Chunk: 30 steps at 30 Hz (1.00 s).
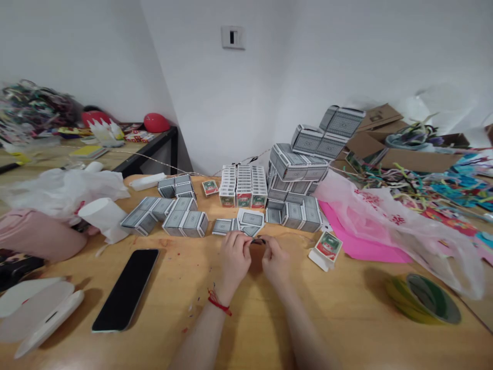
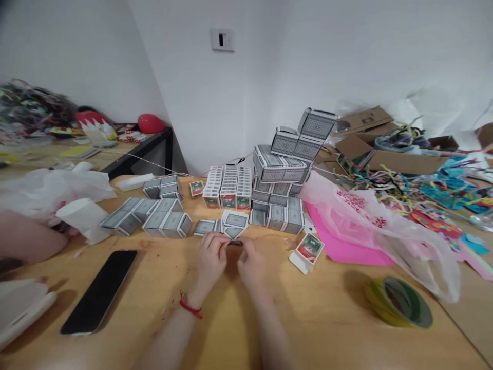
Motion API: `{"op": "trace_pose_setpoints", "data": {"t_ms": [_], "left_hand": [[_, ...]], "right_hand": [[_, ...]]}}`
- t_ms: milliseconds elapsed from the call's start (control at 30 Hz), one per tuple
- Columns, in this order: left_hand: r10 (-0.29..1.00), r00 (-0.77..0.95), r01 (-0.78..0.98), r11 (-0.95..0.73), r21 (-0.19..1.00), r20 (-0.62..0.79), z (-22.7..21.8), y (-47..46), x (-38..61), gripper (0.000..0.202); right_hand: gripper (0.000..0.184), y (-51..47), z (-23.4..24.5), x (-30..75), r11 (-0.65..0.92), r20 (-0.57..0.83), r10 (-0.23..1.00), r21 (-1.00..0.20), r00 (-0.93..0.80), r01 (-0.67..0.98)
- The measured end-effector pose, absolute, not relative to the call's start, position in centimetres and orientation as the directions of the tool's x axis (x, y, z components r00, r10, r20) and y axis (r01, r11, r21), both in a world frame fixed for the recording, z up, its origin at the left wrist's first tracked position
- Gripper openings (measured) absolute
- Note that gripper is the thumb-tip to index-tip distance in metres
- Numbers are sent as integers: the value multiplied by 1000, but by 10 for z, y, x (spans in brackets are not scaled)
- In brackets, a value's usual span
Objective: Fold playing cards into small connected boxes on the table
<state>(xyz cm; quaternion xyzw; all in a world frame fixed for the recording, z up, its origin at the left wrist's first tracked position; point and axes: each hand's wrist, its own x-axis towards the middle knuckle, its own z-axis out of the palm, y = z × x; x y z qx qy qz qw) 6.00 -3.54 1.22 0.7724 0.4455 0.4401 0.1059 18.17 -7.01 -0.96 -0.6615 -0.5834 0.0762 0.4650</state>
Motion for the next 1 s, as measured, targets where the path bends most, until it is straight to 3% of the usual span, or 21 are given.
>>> {"op": "trace_pose_setpoints", "data": {"t_ms": [233,367,567,800,1000], "left_hand": [[745,234,611,-612,502,624,10,-33,57,10],[753,201,596,-602,532,627,9,-31,57,12],[746,209,571,-618,541,632,11,-33,59,9],[769,213,623,-582,523,602,12,-38,64,9],[777,189,612,-571,547,600,9,-36,62,19]], "right_hand": [[34,-66,-6,185,200,405,860,-827,310,526],[31,-63,-1,185,294,437,862,-843,255,451],[20,-64,-1,189,218,423,854,-820,303,530],[27,-68,-2,196,182,482,833,-703,272,687],[38,-67,-4,197,182,417,876,-752,243,634]]}}
